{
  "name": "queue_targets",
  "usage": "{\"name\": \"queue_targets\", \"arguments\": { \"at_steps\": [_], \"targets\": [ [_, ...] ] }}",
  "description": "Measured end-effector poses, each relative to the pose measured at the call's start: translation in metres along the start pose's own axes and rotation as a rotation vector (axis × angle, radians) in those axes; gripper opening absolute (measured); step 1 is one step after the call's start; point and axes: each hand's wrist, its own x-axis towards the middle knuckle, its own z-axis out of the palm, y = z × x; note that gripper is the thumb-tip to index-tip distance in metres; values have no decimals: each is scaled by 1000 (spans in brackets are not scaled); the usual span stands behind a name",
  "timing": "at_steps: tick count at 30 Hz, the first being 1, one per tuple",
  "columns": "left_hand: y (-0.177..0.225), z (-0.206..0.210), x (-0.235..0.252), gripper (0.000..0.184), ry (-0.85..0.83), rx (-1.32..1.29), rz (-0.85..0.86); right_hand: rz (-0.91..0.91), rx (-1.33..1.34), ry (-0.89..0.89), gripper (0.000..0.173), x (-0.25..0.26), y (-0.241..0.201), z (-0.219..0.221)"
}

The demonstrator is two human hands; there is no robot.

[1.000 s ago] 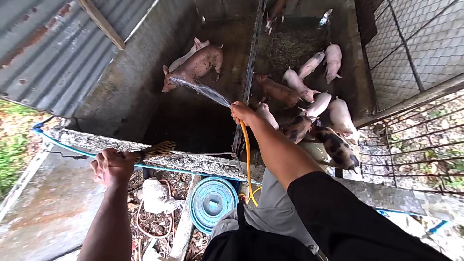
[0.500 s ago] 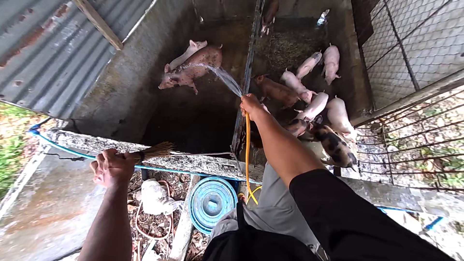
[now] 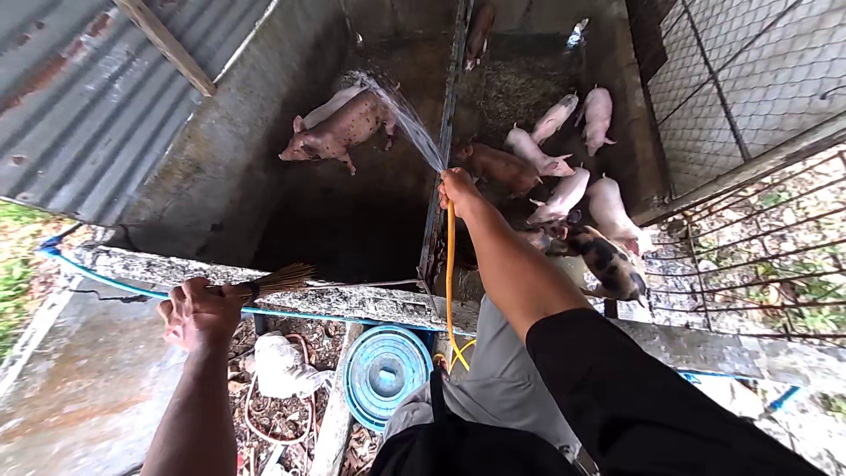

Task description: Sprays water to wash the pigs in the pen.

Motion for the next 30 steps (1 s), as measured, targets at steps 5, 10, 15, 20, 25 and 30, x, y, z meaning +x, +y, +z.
{"name": "queue_targets", "arguments": {
  "at_steps": [5,10,15,20,25,30],
  "targets": [
    [2,-3,0,46,-10,-25,-6,-6,26,-1,14,1,1,-2],
    [0,-4,2,46,-5,-24,-11,-7,24,-9,13,2,1,-3],
    [0,-4,3,46,-7,-26,-21,2,2,-17,14,2,2,-2],
    [-1,-3,3,46,-6,-21,-19,21,-53,-70,14,1,4,3],
    [-1,-2,3,45,1,-14,-22,35,-103,-95,15,-4,6,10],
    [-2,0,2,44,5,-10,-25,52,-94,-106,14,-5,9,12]
  ]
}}
